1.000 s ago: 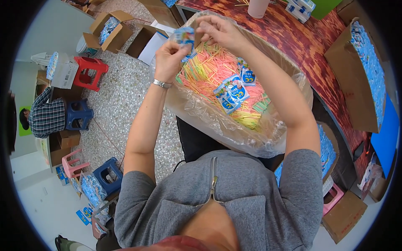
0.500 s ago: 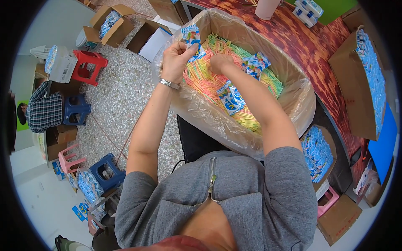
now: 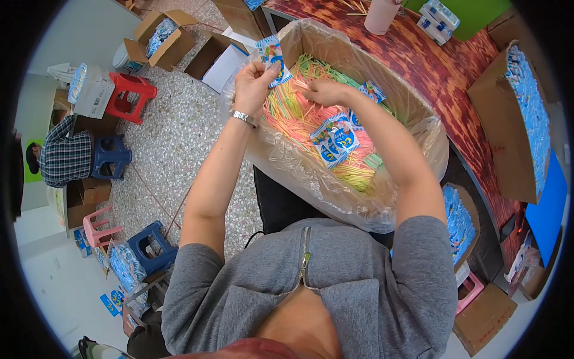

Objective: Picking small blue packets from a box of packing material and placing them into a separate bin.

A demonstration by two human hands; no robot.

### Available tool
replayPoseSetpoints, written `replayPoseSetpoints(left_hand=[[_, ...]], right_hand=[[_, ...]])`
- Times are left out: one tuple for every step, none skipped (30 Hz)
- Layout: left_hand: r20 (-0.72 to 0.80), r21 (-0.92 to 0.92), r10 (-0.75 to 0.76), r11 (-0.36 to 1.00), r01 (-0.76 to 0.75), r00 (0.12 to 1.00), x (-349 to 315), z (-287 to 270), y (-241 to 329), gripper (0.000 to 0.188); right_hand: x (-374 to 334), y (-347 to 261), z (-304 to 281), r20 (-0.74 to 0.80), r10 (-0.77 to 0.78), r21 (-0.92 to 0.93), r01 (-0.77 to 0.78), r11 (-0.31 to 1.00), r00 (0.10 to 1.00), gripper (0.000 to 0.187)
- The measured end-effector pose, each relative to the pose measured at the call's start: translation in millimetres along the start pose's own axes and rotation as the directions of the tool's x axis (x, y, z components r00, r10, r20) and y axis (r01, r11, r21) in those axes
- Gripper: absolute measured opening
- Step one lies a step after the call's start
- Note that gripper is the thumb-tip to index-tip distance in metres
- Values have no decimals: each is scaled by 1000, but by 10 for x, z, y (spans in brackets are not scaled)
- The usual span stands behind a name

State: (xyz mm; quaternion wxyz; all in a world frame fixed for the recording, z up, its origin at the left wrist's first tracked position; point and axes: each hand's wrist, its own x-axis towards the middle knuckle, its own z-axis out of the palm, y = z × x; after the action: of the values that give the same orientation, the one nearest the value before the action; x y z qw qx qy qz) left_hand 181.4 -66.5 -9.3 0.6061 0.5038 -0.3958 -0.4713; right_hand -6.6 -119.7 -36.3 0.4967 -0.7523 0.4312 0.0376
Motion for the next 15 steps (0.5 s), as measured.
replayPoseSetpoints(left_hand=[[-67,-22,-54,998,53,996,24,25,7,23],[-54,-19,-27,999,26,998,42,61,10,23],[-79,-61,-62,996,57,995,67,119,10,23],[-87,-123,-47,992,36,995,72,176,3,23],[-76,-64,-63,996,58,995,80,225,-1,25],[-77,-54,-78,996,74,994,50,275,-22,25],[-38,6,-89,996,90,995,21,324,-41,23],[0,73,-119,990,119,993,-2,357,-56,22],[-22,127,-125,984,127,992,-35,375,-70,23],[-19,134,-143,980,145,989,-44,384,-72,23],[-14,108,-86,990,87,996,-57,380,-70,23],[-9,78,-25,997,25,1000,-61,372,-61,22],[6,3,-16,1000,16,1000,-57,339,-36,21],[12,5,-18,1000,18,1000,-58,306,-8,21],[-3,16,14,1000,-14,1000,-65,266,24,23]], right_hand=[[-131,-3,-36,9,-16,-7,16,1000,1000,29],[-266,-6,-58,125,-65,251,31,967,990,29],[-361,-27,-49,225,-215,529,66,846,950,30],[-421,-60,-17,223,-143,491,16,871,964,30],[-469,-88,14,272,-184,583,-9,812,945,27],[-498,-113,38,311,-261,682,-23,731,914,24],[-507,-144,72,276,-305,738,3,675,912,21],[-516,-166,91,272,-310,738,8,674,911,21],[-524,-189,120,254,-322,757,20,653,912,21],[-542,-211,145,236,-301,766,14,642,924,21],[-571,-235,159,233,-334,777,31,628,913,21],[-610,-262,152,215,-337,783,44,620,917,21],[-661,-296,129,184,-340,793,65,606,922,21],[-730,-337,104,190,-341,788,64,612,921,21],[-813,-386,69,147,-254,696,82,713,956,22]])
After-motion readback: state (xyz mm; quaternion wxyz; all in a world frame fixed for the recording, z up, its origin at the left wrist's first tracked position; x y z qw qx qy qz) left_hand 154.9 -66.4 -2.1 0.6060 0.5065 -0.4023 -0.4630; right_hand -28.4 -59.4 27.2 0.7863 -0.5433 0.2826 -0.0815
